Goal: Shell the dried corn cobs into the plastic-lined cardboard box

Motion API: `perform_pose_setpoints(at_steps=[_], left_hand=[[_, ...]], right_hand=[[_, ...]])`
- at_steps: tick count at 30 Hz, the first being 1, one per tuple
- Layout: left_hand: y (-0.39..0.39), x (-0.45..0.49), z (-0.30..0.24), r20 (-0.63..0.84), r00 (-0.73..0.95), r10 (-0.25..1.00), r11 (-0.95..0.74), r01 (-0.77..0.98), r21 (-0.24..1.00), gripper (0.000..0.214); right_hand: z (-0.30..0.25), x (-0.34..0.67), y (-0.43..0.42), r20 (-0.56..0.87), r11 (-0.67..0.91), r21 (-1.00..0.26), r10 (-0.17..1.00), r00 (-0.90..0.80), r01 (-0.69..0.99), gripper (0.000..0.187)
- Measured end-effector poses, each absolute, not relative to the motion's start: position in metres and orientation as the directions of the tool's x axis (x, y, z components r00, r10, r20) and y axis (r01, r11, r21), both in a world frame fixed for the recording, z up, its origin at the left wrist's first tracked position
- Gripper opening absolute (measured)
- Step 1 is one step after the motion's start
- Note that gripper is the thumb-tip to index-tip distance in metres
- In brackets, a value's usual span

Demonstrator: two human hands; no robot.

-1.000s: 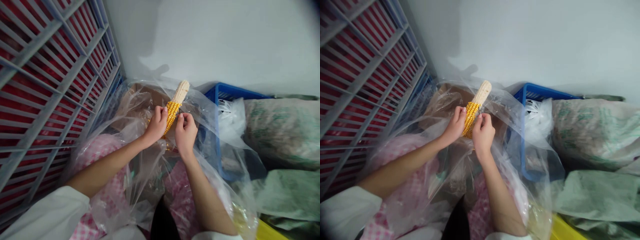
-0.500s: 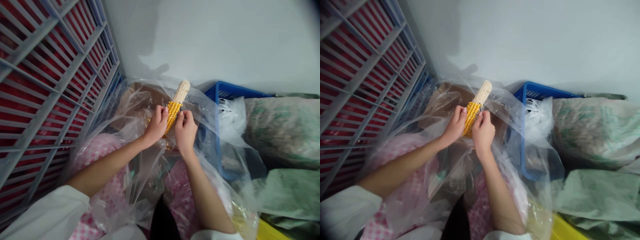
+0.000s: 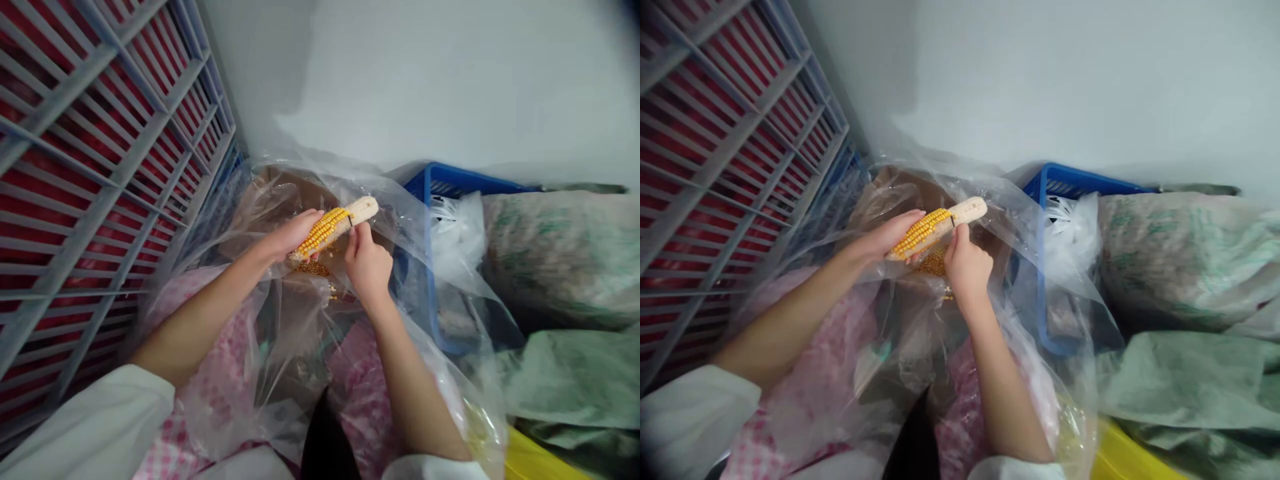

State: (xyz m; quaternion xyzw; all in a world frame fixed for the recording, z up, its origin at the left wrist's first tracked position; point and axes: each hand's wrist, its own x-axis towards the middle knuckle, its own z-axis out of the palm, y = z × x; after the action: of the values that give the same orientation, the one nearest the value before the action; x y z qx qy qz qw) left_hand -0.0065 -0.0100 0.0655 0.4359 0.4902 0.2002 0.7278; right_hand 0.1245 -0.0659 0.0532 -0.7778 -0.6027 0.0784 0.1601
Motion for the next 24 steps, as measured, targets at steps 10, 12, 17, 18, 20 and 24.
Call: perform_pose_setpoints(at_steps=[10,12,17,18,20,24], left_hand=[[-0.024,0.012,0.034,-0.300,0.177,0.937,0.228,0.337,0.913,0.024],[-0.023,0.010,0.040,-0.253,0.179,0.951,0.160,0.414,0.896,0.024],[-0.024,0.008,0.047,-0.237,0.205,0.950,0.133,0.422,0.897,0.023],[-0.025,0.008,0.047,-0.232,0.209,0.950,0.128,0.418,0.900,0.023],[-0.026,0.008,0.046,-0.217,0.219,0.951,0.113,0.408,0.906,0.024],[-0.026,0.008,0.047,-0.184,0.224,0.957,0.077,0.416,0.906,0.024]], right_hand=[[0.027,0.124,-0.056,-0.075,-0.251,-0.867,0.920,0.384,0.430,0.029],[0.030,0.127,-0.055,-0.060,-0.239,-0.880,0.914,0.402,0.411,0.032],[0.038,0.125,-0.054,-0.006,-0.208,-0.899,0.885,0.465,0.384,0.039],[0.039,0.124,-0.054,0.003,-0.200,-0.905,0.880,0.476,0.375,0.040],[0.039,0.121,-0.054,0.012,-0.192,-0.915,0.866,0.500,0.354,0.041],[0.039,0.118,-0.055,0.025,-0.188,-0.923,0.841,0.540,0.336,0.043]])
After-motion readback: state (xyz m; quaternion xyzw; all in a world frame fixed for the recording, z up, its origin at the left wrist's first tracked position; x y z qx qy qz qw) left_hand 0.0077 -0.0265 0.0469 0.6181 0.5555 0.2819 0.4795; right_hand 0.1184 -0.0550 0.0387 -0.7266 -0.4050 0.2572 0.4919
